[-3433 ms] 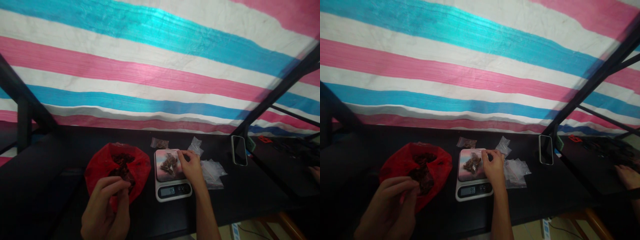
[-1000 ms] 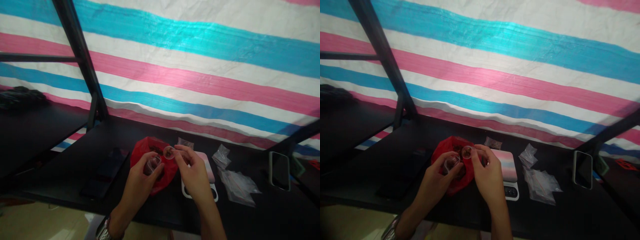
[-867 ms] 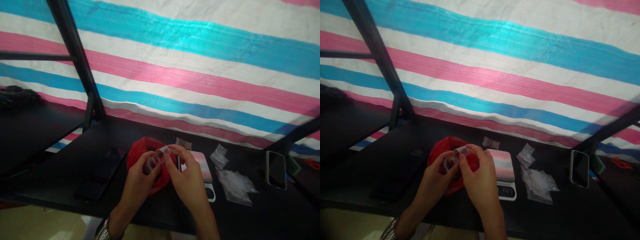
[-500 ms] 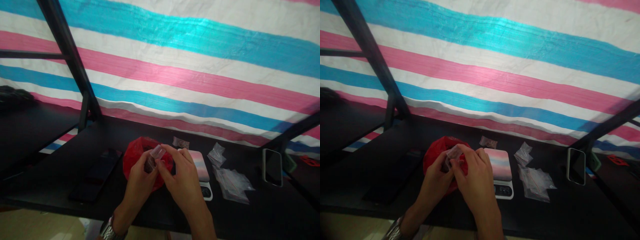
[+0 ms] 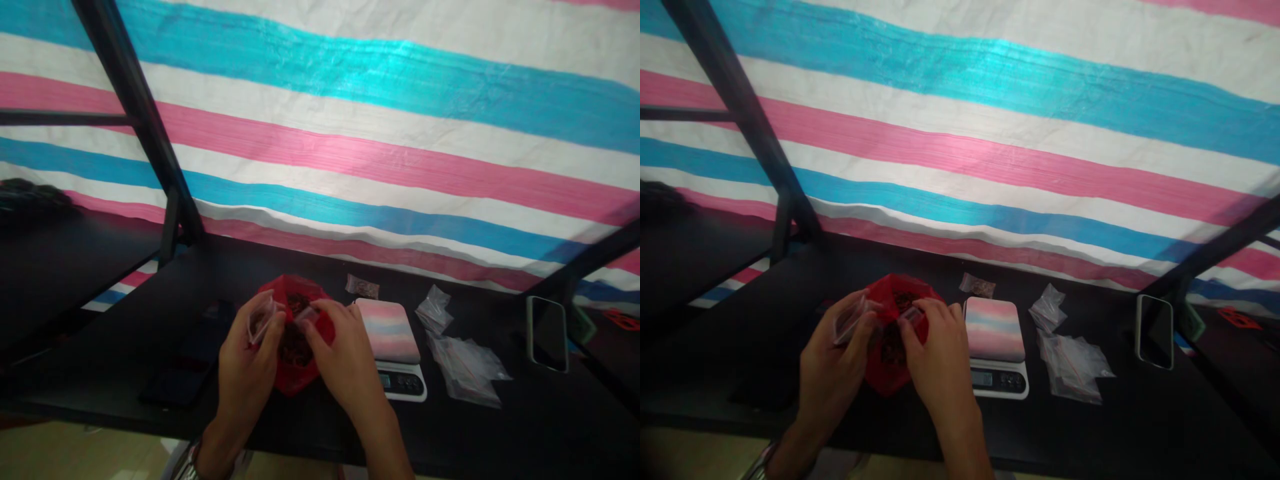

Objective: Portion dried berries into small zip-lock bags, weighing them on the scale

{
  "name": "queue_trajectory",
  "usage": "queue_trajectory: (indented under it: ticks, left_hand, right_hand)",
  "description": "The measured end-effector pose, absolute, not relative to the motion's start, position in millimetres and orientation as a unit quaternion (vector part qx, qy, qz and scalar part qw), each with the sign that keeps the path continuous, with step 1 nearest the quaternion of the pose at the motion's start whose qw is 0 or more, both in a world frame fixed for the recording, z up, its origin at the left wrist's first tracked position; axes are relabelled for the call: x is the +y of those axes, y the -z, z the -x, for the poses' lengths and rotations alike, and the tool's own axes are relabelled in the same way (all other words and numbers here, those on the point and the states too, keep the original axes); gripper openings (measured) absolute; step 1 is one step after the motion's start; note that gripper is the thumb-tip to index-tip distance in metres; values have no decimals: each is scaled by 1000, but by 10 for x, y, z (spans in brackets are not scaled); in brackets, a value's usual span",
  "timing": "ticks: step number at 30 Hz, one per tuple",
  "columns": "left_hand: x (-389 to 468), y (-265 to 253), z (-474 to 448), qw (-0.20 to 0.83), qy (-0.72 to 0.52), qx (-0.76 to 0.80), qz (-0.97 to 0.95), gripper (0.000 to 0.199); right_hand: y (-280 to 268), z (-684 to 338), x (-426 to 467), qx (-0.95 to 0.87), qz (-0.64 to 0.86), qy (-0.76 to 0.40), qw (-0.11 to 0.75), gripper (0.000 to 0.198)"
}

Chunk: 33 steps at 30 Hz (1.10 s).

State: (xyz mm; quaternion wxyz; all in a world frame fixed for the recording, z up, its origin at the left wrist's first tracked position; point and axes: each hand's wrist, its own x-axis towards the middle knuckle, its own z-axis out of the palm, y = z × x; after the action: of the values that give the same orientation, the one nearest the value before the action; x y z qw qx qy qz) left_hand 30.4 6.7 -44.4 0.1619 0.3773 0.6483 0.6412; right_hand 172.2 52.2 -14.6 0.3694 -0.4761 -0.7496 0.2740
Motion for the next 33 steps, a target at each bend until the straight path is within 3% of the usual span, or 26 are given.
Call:
queue_trajectory:
  ticks: [5,11,21,28,33]
  left_hand:
    - [25,460,-279,190,-618,598,-473,54]
    - [65,569,-463,220,-580,510,-596,51]
    - [174,635,-686,147,-608,547,-557,42]
    - [179,557,-720,29,-632,577,-517,37]
    - [154,596,-775,-35,-633,552,-542,30]
  right_hand:
    - [82,-1786,493,-728,423,-336,423,26]
    - [-10,-2056,553,-694,391,-470,380,24]
    - [302,-2930,978,-599,552,-372,446,42]
    - [515,-3177,1106,-579,666,-144,447,53]
    - [583,-3354,1156,-528,674,-146,495,58]
